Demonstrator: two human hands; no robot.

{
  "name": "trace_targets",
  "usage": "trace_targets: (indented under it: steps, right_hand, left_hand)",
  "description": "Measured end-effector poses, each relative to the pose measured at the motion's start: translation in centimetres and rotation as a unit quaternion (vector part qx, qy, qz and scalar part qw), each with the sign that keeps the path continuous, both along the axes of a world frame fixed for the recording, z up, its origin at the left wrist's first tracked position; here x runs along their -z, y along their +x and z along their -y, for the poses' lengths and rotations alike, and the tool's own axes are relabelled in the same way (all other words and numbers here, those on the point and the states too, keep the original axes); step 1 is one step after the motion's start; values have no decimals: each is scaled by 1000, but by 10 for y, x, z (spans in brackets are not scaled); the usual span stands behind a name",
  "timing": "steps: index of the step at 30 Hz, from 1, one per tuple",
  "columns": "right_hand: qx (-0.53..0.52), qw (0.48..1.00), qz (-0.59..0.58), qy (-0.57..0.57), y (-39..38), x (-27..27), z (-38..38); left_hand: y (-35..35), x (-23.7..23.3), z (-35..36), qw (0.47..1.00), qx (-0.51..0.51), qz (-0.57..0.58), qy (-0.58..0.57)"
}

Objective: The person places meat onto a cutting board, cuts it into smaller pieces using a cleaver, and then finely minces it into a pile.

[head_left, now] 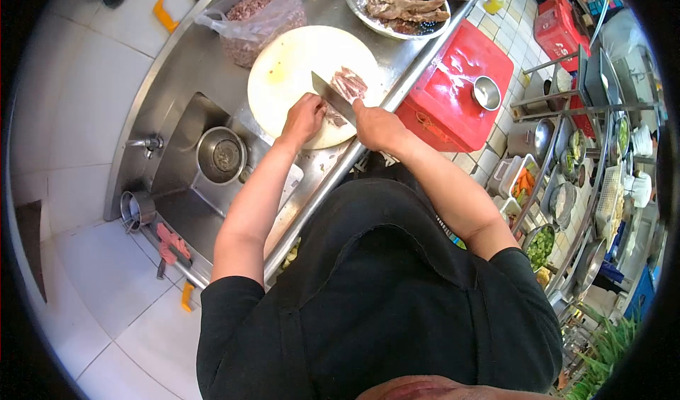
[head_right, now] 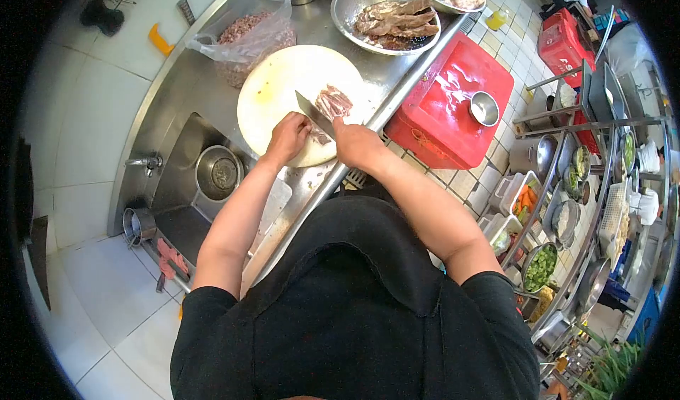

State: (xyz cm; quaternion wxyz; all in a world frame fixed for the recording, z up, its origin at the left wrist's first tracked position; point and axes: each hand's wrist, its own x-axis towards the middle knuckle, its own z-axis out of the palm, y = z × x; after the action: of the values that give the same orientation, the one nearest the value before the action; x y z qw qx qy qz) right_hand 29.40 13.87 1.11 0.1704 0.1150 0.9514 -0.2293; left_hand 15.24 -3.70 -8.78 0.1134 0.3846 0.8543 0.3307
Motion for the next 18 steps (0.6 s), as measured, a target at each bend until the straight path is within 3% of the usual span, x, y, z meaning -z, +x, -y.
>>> trace_targets:
  steps: [14, 18]
  right_hand:
    - [2, 998, 69, -7, 29, -33, 19]
    - [7, 998, 59, -12, 26, 0, 24]
  left_hand:
    - [7, 3, 3, 999, -28, 8, 14]
    - [8, 4, 3, 1000, -27, 4, 10]
